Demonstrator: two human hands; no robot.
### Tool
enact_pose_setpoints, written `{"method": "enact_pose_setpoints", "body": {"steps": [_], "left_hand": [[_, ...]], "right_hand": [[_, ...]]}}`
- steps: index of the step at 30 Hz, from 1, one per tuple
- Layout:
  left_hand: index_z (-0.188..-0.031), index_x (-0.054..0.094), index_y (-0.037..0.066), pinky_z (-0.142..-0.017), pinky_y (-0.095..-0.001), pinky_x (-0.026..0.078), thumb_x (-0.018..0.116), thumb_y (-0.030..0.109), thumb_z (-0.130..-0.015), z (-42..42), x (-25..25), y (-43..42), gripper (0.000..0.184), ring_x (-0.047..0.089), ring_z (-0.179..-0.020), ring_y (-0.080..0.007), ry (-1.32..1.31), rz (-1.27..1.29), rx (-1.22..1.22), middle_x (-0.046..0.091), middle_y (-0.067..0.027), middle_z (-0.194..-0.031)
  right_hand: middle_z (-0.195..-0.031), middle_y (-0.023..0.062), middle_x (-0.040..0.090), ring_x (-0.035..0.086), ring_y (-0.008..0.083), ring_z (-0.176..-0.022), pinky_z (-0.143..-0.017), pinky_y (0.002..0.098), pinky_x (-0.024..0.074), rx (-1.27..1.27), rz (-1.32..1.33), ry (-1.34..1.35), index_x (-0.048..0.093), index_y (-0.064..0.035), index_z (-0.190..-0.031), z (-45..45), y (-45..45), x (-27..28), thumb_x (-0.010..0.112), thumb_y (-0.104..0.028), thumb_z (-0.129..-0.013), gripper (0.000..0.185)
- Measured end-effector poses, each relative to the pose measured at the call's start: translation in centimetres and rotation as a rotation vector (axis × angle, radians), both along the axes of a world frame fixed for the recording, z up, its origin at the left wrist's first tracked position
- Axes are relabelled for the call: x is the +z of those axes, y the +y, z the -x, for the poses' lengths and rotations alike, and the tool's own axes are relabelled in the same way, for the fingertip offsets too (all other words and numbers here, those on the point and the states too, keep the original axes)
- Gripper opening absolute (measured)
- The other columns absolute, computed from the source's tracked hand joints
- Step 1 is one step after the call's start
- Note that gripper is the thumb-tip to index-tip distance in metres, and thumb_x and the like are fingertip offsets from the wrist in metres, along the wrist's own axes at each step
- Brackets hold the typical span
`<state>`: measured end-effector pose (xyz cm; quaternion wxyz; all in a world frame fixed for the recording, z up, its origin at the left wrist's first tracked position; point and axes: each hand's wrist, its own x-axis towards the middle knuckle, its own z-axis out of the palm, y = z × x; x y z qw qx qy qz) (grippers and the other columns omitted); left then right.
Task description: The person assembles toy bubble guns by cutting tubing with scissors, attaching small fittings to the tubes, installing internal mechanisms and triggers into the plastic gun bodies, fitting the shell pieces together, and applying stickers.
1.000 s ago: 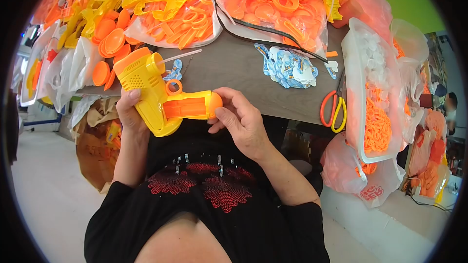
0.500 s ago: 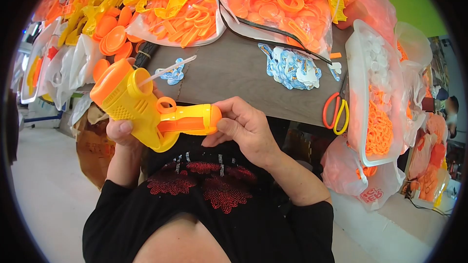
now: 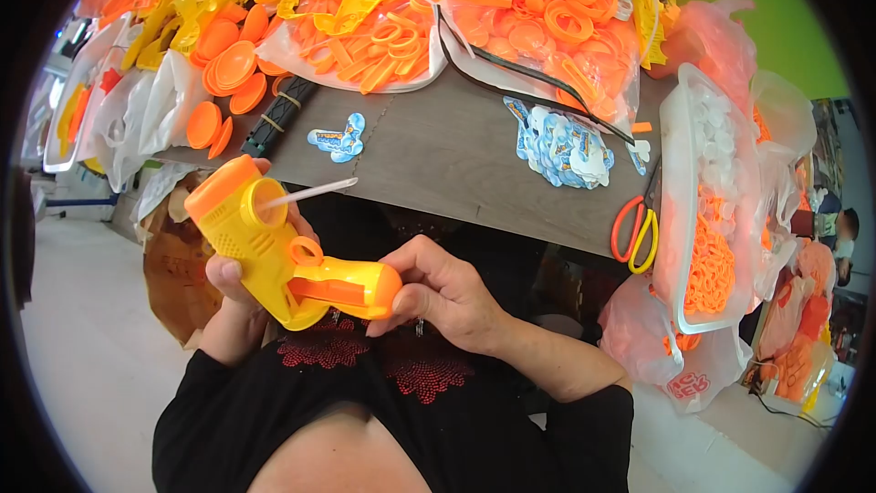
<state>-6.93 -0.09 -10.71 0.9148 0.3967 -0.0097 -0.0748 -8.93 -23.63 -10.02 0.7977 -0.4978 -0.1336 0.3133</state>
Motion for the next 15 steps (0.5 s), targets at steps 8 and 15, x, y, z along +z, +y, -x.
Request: {"method": "enact_pose_setpoints", "body": {"steps": [8, 15], "left_hand": [[-0.119, 0.045, -0.006, -0.078, -0.0343, 0.052, 0.062, 0.021, -0.067, -3.6, -1.6, 2.1, 0.061, 0.061, -0.089, -0.0253, 0.021, -0.008, 0.194, 0.059, -0.0200, -0.103], [-0.117, 0.046, -0.006, -0.077, -0.0336, 0.051, 0.062, 0.017, -0.066, -4.9, 0.1, 1.7, 0.058, 0.061, -0.085, -0.0234, -0.024, -0.154, 0.161, 0.059, -0.0183, -0.101]], "right_hand": [[-0.085, 0.0067, 0.061, 0.061, 0.0140, -0.070, -0.062, 0.0291, 0.0509, -0.284, 0.651, -0.651, 0.056, -0.0009, -0.102, -12.1, 0.9, -0.3, 0.055, -0.016, -0.090, 0.020], [-0.090, 0.0107, 0.056, 0.059, 0.0288, -0.079, -0.066, 0.0368, 0.0492, -0.452, 1.207, -1.409, 0.063, -0.0078, -0.098, -21.6, 3.8, -1.4, 0.062, -0.018, -0.081, 0.020]]}}
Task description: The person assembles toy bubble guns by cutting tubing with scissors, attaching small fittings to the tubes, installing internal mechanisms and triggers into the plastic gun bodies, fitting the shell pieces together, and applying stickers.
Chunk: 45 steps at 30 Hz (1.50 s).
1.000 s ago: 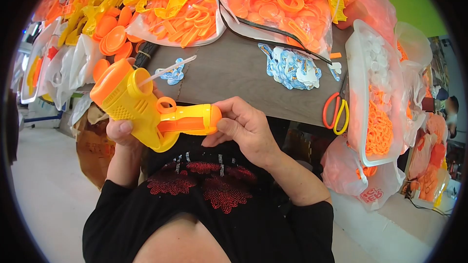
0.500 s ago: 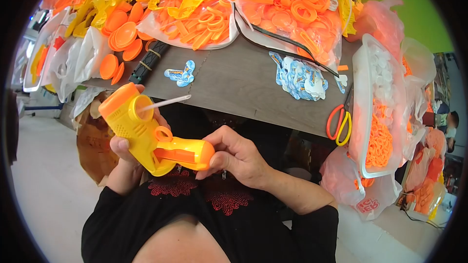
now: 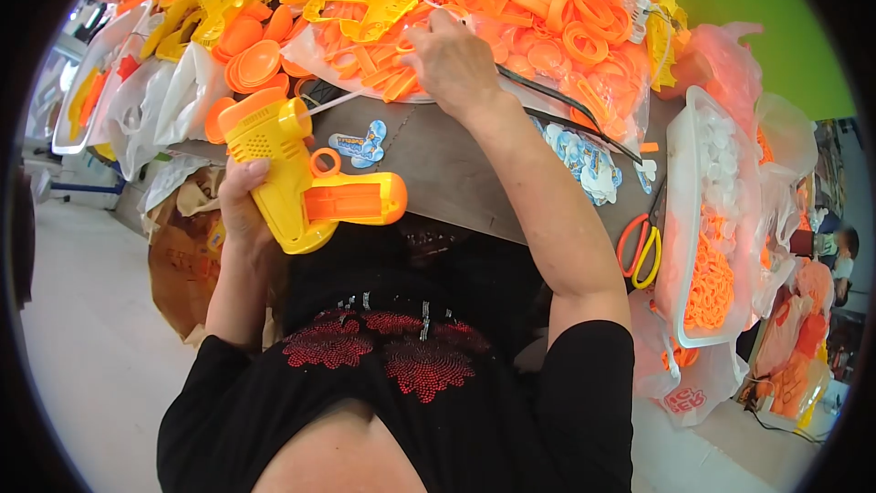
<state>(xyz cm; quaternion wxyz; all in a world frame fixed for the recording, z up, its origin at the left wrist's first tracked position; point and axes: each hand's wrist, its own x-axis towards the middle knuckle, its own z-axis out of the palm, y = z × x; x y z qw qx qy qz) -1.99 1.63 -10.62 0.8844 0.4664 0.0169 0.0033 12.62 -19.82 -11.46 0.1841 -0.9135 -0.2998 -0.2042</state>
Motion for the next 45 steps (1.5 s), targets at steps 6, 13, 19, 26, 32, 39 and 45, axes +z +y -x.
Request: {"method": "enact_pose_setpoints", "body": {"steps": [6, 13, 19, 26, 32, 39, 45], "left_hand": [[-0.114, 0.047, -0.006, -0.076, -0.0339, 0.052, 0.064, 0.014, -0.063, -0.4, 0.0, -0.7, 0.056, 0.061, -0.084, -0.0226, 0.037, 0.010, -0.059, 0.060, -0.0167, -0.099], [-0.116, 0.047, -0.006, -0.077, -0.0332, 0.051, 0.066, 0.015, -0.063, -0.7, 0.2, -1.7, 0.060, 0.061, -0.086, -0.0220, 0.031, 0.079, -0.254, 0.059, -0.0169, -0.102], [-0.117, 0.046, -0.005, -0.076, -0.0333, 0.052, 0.067, 0.014, -0.063, -1.3, -1.0, -3.6, 0.061, 0.060, -0.085, -0.0218, 0.069, 0.065, -0.308, 0.059, -0.0160, -0.100], [-0.117, 0.045, -0.004, -0.076, -0.0337, 0.052, 0.067, 0.015, -0.063, -1.1, -0.8, -3.9, 0.062, 0.060, -0.085, -0.0221, 0.079, 0.040, -0.301, 0.059, -0.0161, -0.100], [-0.117, 0.045, -0.005, -0.076, -0.0335, 0.052, 0.067, 0.016, -0.063, -0.8, -0.8, -4.2, 0.062, 0.061, -0.084, -0.0223, 0.110, 0.064, -0.346, 0.059, -0.0159, -0.100], [-0.117, 0.046, -0.005, -0.077, -0.0335, 0.051, 0.067, 0.016, -0.062, -0.5, -1.0, -4.7, 0.062, 0.061, -0.086, -0.0220, 0.135, 0.043, -0.391, 0.060, -0.0151, -0.099], [-0.118, 0.045, -0.004, -0.079, -0.0343, 0.051, 0.067, 0.010, -0.061, 0.0, -1.0, -5.7, 0.062, 0.061, -0.088, -0.0223, 0.122, 0.004, -0.376, 0.059, -0.0144, -0.101]], "right_hand": [[-0.089, 0.0103, 0.055, 0.059, 0.0259, -0.084, -0.066, 0.0359, 0.0494, -0.034, 0.213, -0.037, 0.063, -0.0069, -0.097, -1.4, 0.5, -0.7, 0.066, -0.017, -0.078, 0.022], [-0.085, 0.0051, 0.063, 0.062, 0.0129, -0.077, -0.067, 0.0248, 0.0513, 0.026, -0.878, 0.830, 0.064, -0.0009, -0.094, 2.6, -5.7, 2.2, 0.063, -0.012, -0.085, 0.014], [-0.098, 0.0116, 0.063, 0.065, 0.0202, -0.087, -0.072, 0.0290, 0.0551, 0.046, -1.168, 1.002, 0.061, 0.0034, -0.095, 4.9, -7.9, 0.1, 0.058, -0.010, -0.088, 0.016], [-0.116, 0.0200, 0.055, 0.064, 0.0262, -0.092, -0.076, 0.0320, 0.0555, 0.225, -1.231, 1.095, 0.058, 0.0022, -0.090, 7.6, -9.2, 0.0, 0.053, -0.016, -0.091, 0.019], [-0.117, 0.0200, 0.054, 0.062, 0.0299, -0.097, -0.081, 0.0366, 0.0542, 0.259, -1.320, 1.114, 0.049, -0.0008, -0.095, 11.7, -8.5, -0.3, 0.054, -0.016, -0.090, 0.016], [-0.117, 0.0138, 0.050, 0.057, 0.0307, -0.105, -0.092, 0.0412, 0.0477, 0.242, -1.255, 0.819, 0.049, -0.0001, -0.113, 13.8, -6.8, -1.5, 0.052, -0.005, -0.088, 0.025], [-0.110, 0.0138, 0.055, 0.058, 0.0262, -0.101, -0.093, 0.0382, 0.0453, 0.250, -0.497, 0.328, 0.054, -0.0007, -0.109, 13.7, -5.2, 1.6, 0.063, 0.000, -0.077, 0.034]]}}
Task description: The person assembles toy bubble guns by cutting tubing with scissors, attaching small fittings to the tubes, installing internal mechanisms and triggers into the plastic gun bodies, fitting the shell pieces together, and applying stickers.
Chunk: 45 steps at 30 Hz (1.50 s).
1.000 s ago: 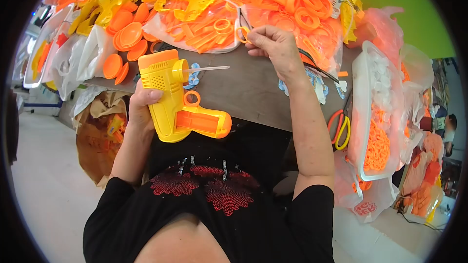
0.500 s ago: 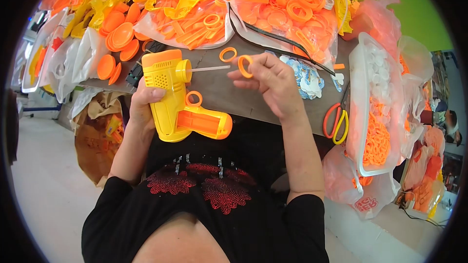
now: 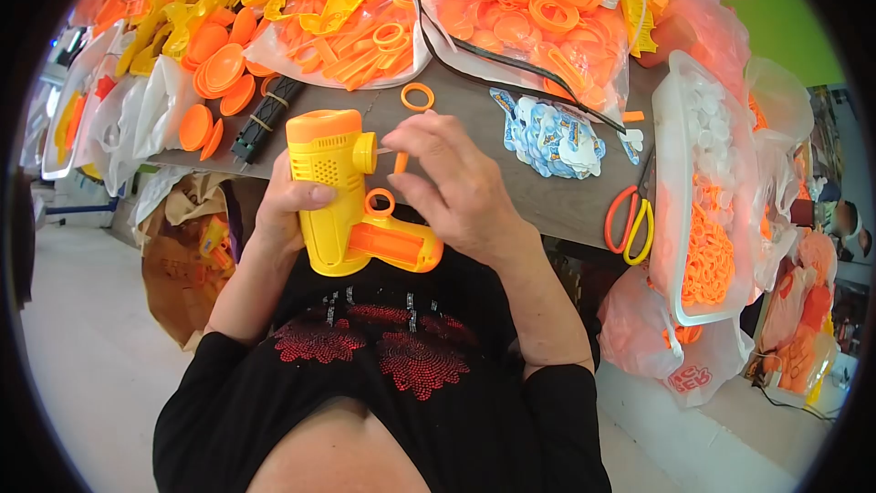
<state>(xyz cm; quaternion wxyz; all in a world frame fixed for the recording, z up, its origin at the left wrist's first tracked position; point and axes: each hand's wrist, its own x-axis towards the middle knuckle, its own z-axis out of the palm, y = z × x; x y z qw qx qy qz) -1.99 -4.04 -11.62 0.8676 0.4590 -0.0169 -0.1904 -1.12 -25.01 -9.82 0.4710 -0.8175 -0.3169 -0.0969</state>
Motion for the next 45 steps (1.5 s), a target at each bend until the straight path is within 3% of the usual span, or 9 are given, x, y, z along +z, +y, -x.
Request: {"method": "enact_pose_setpoints", "body": {"steps": [18, 20, 23, 31, 35, 37, 38, 43, 45], "left_hand": [[-0.119, 0.041, -0.003, -0.088, -0.0306, 0.044, 0.079, 0.013, -0.055, 2.0, 0.0, -0.2, 0.077, 0.055, -0.096, -0.0152, -0.235, -0.286, -0.041, 0.056, -0.0087, -0.106], [-0.120, 0.040, -0.003, -0.089, -0.0304, 0.043, 0.079, 0.013, -0.054, 2.4, 0.2, 0.1, 0.078, 0.055, -0.097, -0.0150, -0.349, -0.372, -0.070, 0.056, -0.0083, -0.107], [-0.117, 0.040, -0.002, -0.088, -0.0294, 0.043, 0.082, 0.013, -0.053, 3.1, 0.5, 0.4, 0.078, 0.052, -0.098, -0.0140, -0.645, -0.498, -0.085, 0.052, -0.0078, -0.108], [-0.116, 0.040, 0.000, -0.083, -0.0302, 0.045, 0.083, 0.012, -0.055, 3.7, 2.9, 0.7, 0.075, 0.055, -0.092, -0.0147, -0.738, -0.378, -0.180, 0.056, -0.0074, -0.101], [-0.111, 0.048, 0.002, -0.080, -0.0299, 0.047, 0.080, 0.013, -0.055, -0.2, 2.7, 0.8, 0.066, 0.057, -0.089, -0.0150, -0.327, -0.394, -0.338, 0.059, -0.0073, -0.098], [-0.104, 0.054, 0.002, -0.077, -0.0300, 0.048, 0.079, 0.015, -0.055, -0.7, 3.0, 0.3, 0.057, 0.059, -0.085, -0.0153, -0.324, -0.378, -0.333, 0.061, -0.0071, -0.094], [-0.103, 0.055, 0.001, -0.076, -0.0302, 0.048, 0.079, 0.016, -0.055, -0.9, 3.3, 0.3, 0.055, 0.059, -0.084, -0.0156, -0.326, -0.402, -0.377, 0.062, -0.0073, -0.092], [-0.100, 0.057, 0.000, -0.073, -0.0306, 0.049, 0.082, 0.023, -0.059, -1.1, 3.1, -0.1, 0.053, 0.061, -0.082, -0.0169, -0.330, -0.469, -0.550, 0.063, -0.0082, -0.089], [-0.108, 0.053, -0.002, -0.077, -0.0299, 0.048, 0.085, 0.024, -0.059, -0.8, 2.5, 1.3, 0.064, 0.060, -0.088, -0.0165, -0.395, -0.559, -0.493, 0.061, -0.0097, -0.095]], "right_hand": [[-0.104, 0.0167, 0.057, 0.061, 0.0277, -0.091, -0.074, 0.0317, 0.0511, -0.129, -0.249, 0.150, 0.052, 0.0009, -0.104, 2.9, 1.4, -1.2, 0.064, 0.007, -0.073, 0.034], [-0.090, 0.0159, 0.055, 0.058, 0.0313, -0.077, -0.061, 0.0354, 0.0485, 0.064, 0.119, -0.090, 0.047, 0.0005, -0.090, 2.7, 0.5, -0.6, 0.069, -0.001, -0.071, 0.029], [-0.083, 0.0158, 0.052, 0.055, 0.0312, -0.070, -0.059, 0.0369, 0.0467, 0.173, 0.115, -0.152, 0.045, 0.0016, -0.085, 3.3, 0.5, 0.3, 0.069, -0.002, -0.072, 0.028], [-0.081, 0.0174, 0.053, 0.055, 0.0319, -0.068, -0.058, 0.0368, 0.0468, 0.261, 0.215, -0.266, 0.045, 0.0025, -0.084, 4.5, 0.4, 2.7, 0.068, -0.006, -0.074, 0.027], [-0.088, 0.0135, 0.057, 0.057, 0.0282, -0.067, -0.057, 0.0388, 0.0464, 0.105, 0.429, -0.136, 0.051, 0.0013, -0.090, 1.6, -0.5, 2.7, 0.073, -0.028, -0.070, 0.042], [-0.091, 0.0114, 0.057, 0.058, 0.0265, -0.071, -0.059, 0.0380, 0.0466, -0.245, 0.229, 0.169, 0.053, 0.0002, -0.098, 1.6, -2.2, 6.5, 0.073, -0.044, -0.065, 0.059], [-0.103, 0.0086, 0.056, 0.054, 0.0181, -0.079, -0.066, 0.0305, 0.0436, -0.213, 0.330, 0.145, 0.054, -0.0007, -0.111, 1.6, -2.1, 7.0, 0.060, -0.060, -0.075, 0.070], [-0.102, 0.0111, 0.052, 0.050, 0.0165, -0.084, -0.075, 0.0272, 0.0415, 0.124, 0.136, 0.213, 0.052, -0.0021, -0.114, 0.6, 1.3, 2.4, 0.064, -0.058, -0.074, 0.069], [-0.094, 0.0097, 0.053, 0.054, 0.0203, -0.076, -0.067, 0.0300, 0.0444, 0.090, -0.016, 0.137, 0.052, -0.0041, -0.111, 0.8, 0.6, 2.1, 0.068, -0.035, -0.077, 0.049]]}}
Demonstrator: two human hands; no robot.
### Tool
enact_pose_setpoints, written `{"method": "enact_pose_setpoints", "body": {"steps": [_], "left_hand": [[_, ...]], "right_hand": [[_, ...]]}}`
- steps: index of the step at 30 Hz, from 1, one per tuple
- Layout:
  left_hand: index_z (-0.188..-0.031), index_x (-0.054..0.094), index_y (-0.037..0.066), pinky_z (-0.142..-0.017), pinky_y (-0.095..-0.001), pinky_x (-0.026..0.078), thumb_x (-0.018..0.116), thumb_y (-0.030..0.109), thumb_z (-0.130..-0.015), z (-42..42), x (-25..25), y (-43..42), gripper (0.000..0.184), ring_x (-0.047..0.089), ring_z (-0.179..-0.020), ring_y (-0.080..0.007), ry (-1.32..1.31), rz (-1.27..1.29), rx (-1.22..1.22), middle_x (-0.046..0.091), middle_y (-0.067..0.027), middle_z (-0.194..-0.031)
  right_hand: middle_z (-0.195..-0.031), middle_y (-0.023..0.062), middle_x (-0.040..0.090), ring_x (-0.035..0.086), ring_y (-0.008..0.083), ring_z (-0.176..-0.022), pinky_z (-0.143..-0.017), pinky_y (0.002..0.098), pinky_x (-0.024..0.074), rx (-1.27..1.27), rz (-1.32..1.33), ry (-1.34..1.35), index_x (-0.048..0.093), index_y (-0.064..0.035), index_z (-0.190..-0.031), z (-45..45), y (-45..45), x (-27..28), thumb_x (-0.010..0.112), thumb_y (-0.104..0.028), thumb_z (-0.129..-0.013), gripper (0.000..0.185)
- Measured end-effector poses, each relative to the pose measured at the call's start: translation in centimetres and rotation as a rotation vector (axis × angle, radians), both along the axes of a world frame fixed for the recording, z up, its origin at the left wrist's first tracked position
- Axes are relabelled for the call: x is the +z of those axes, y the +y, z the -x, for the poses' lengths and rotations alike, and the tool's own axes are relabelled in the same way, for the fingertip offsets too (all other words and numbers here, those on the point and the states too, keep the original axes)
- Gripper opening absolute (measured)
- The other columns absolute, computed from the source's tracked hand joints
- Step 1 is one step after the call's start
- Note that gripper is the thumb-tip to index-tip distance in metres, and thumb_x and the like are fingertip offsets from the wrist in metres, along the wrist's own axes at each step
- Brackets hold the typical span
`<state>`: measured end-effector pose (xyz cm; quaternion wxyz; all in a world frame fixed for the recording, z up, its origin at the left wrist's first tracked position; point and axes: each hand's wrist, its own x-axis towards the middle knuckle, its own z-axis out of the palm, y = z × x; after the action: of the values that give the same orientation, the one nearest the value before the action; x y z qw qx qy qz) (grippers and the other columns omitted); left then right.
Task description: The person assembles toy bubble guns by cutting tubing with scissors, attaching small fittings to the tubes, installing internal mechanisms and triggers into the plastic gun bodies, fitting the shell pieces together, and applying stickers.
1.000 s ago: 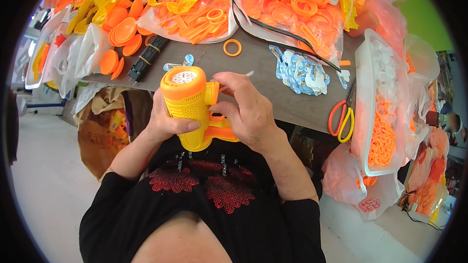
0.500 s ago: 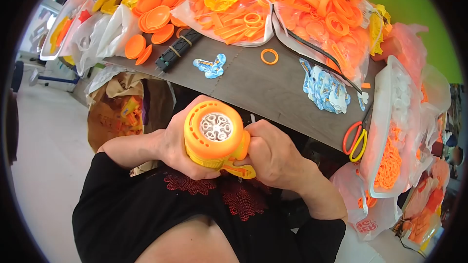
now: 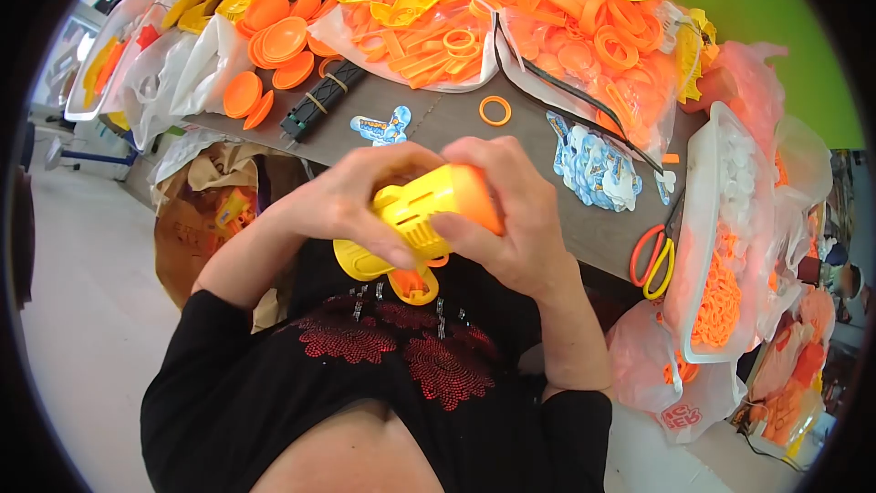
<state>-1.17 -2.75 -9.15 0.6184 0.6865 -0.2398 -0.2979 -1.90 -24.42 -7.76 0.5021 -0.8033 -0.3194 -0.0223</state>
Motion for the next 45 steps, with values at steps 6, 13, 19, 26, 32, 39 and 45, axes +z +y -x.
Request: {"method": "enact_pose_setpoints", "body": {"steps": [6, 13, 19, 26, 32, 39, 45], "left_hand": [[-0.126, 0.038, -0.003, -0.093, -0.0312, 0.040, 0.076, 0.035, -0.073, 3.5, -0.3, 0.7, 0.076, 0.051, -0.109, -0.0182, 0.145, 0.349, 0.451, 0.052, -0.0114, -0.115], [-0.096, 0.055, -0.006, -0.063, -0.0235, 0.044, 0.043, 0.019, -0.092, 4.1, -2.4, -0.1, 0.028, 0.055, -0.068, -0.0112, -0.437, 0.327, 0.724, 0.058, -0.0097, -0.078], [-0.090, 0.056, -0.007, -0.054, -0.0249, 0.043, 0.042, 0.014, -0.089, 3.7, -2.1, 0.9, 0.025, 0.054, -0.057, -0.0120, -0.466, 0.288, 0.692, 0.059, -0.0099, -0.069], [-0.086, 0.057, -0.005, -0.054, -0.0253, 0.042, 0.043, 0.017, -0.090, 2.7, -1.5, 1.6, 0.027, 0.054, -0.058, -0.0131, -0.563, 0.247, 0.668, 0.059, -0.0091, -0.069], [-0.092, 0.056, -0.004, -0.064, -0.0246, 0.043, 0.037, 0.032, -0.093, 2.3, -1.1, 2.0, 0.041, 0.057, -0.071, -0.0150, -0.099, 0.226, 0.651, 0.059, -0.0096, -0.078], [-0.097, 0.062, -0.001, -0.074, -0.0286, 0.042, 0.071, 0.014, -0.075, 0.4, -2.4, 10.0, 0.028, 0.052, -0.081, -0.0173, -0.971, -0.531, 1.128, 0.056, -0.0071, -0.088], [-0.084, 0.065, -0.001, -0.072, -0.0279, 0.041, 0.072, 0.010, -0.074, -0.5, -6.2, 13.2, 0.016, 0.054, -0.082, -0.0170, -0.997, -0.614, 1.159, 0.057, -0.0067, -0.088]], "right_hand": [[-0.095, 0.0158, 0.052, 0.052, 0.0222, -0.082, -0.072, 0.0311, 0.0425, -0.294, -0.297, -0.220, 0.049, 0.0045, -0.108, 1.5, -0.7, -3.4, 0.064, -0.040, -0.080, 0.054], [-0.099, 0.0251, 0.049, 0.050, 0.0251, -0.082, -0.074, 0.0357, 0.0425, -0.253, -0.261, -0.370, 0.036, -0.0007, -0.114, 4.7, 2.0, -4.5, 0.052, -0.051, -0.086, 0.060], [-0.100, 0.0233, 0.048, 0.050, 0.0246, -0.086, -0.077, 0.0355, 0.0421, -0.260, -0.299, -0.298, 0.035, -0.0010, -0.115, 5.1, 2.7, -5.3, 0.055, -0.051, -0.084, 0.062], [-0.100, 0.0213, 0.049, 0.050, 0.0244, -0.088, -0.079, 0.0355, 0.0415, -0.230, -0.357, -0.192, 0.035, -0.0006, -0.115, 5.0, 3.5, -4.8, 0.060, -0.050, -0.082, 0.064], [-0.100, 0.0157, 0.050, 0.052, 0.0209, -0.089, -0.079, 0.0330, 0.0427, -0.300, -0.342, -0.182, 0.040, 0.0025, -0.114, 4.1, 3.8, -4.6, 0.058, -0.045, -0.083, 0.060], [-0.097, 0.0098, 0.050, 0.054, 0.0141, -0.086, -0.075, 0.0256, 0.0437, -0.439, -0.579, 0.198, 0.045, 0.0026, -0.112, 3.0, 1.4, -6.5, 0.052, -0.032, -0.086, 0.044], [-0.095, 0.0088, 0.052, 0.054, 0.0132, -0.084, -0.074, 0.0243, 0.0439, -0.428, -0.594, 0.230, 0.046, 0.0024, -0.112, 2.3, 1.4, -6.8, 0.051, -0.032, -0.087, 0.043]]}}
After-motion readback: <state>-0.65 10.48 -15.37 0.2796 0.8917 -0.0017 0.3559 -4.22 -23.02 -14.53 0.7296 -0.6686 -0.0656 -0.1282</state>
